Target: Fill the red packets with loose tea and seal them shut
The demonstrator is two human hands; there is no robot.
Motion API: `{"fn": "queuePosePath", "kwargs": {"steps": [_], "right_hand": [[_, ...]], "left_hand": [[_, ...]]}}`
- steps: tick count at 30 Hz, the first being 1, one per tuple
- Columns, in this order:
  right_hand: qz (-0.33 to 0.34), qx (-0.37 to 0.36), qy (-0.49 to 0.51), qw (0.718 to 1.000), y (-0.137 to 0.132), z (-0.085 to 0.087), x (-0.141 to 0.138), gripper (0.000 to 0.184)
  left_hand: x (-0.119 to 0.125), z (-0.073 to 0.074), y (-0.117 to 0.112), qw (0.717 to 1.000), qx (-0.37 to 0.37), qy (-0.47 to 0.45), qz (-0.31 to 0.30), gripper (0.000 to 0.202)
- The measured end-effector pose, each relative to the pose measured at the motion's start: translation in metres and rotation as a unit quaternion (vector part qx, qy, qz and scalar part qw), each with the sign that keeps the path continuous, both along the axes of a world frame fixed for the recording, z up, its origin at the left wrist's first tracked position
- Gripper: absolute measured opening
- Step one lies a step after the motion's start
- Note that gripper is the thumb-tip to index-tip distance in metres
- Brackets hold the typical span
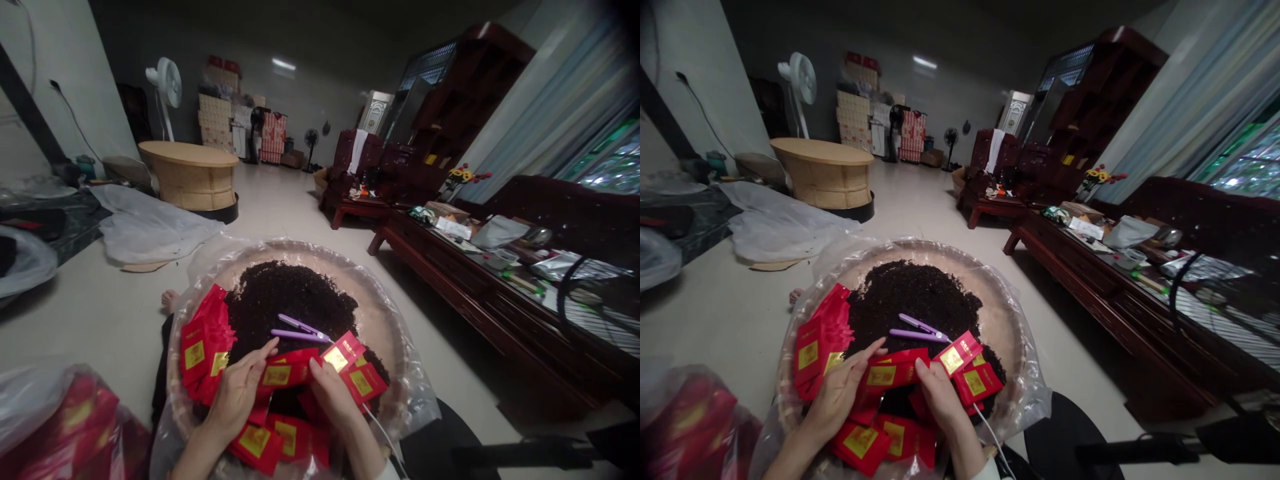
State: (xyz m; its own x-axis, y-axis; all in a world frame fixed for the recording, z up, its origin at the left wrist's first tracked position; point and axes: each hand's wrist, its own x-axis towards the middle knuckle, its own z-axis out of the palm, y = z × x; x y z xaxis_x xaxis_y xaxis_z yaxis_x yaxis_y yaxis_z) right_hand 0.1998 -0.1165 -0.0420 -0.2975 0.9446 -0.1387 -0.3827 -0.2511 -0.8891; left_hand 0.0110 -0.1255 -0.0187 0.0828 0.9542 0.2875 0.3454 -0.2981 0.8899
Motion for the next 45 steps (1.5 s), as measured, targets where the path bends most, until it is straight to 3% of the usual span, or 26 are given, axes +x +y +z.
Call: {"fn": "queuePosePath", "kwargs": {"steps": [4,9,14,19,24,30,35,38,42,45], "right_hand": [[-0.056,-0.005,0.065,0.996,0.000,-0.002,0.005,0.039],[-0.032,-0.096,0.131,0.986,0.001,-0.009,0.011,0.054],[-0.082,-0.106,0.151,0.979,0.006,-0.010,0.011,0.035],[-0.120,-0.082,0.151,0.978,0.008,-0.011,0.015,0.024],[-0.059,-0.014,0.101,0.993,0.001,-0.003,0.010,0.028],[-0.025,-0.040,0.084,0.995,-0.003,0.003,0.001,0.030],[-0.044,-0.028,0.081,0.995,0.002,0.000,0.003,0.032],[-0.022,0.001,0.070,0.997,0.000,-0.005,0.005,0.039],[0.025,0.026,0.016,0.999,-0.006,-0.010,0.004,0.037],[0.024,0.012,-0.002,1.000,-0.005,-0.011,0.003,0.037]], "left_hand": [[0.004,0.008,-0.002,0.997,0.068,0.034,-0.020,0.037],[0.011,0.009,-0.006,0.991,0.089,0.077,-0.059,0.032],[0.009,0.005,-0.005,0.978,0.162,0.125,-0.049,0.030],[0.004,0.002,-0.001,0.982,0.169,0.088,-0.003,0.037],[-0.001,0.003,-0.001,0.973,0.223,0.055,-0.007,0.032],[0.002,0.011,-0.005,0.975,0.198,0.102,-0.015,0.027],[0.003,0.006,-0.002,0.972,0.211,0.093,0.045,0.029],[0.004,0.004,0.000,0.971,0.218,0.061,0.073,0.017],[0.005,0.009,0.000,0.975,0.206,0.073,0.050,0.034],[0.005,0.013,-0.001,0.971,0.216,0.087,0.044,0.035]]}}
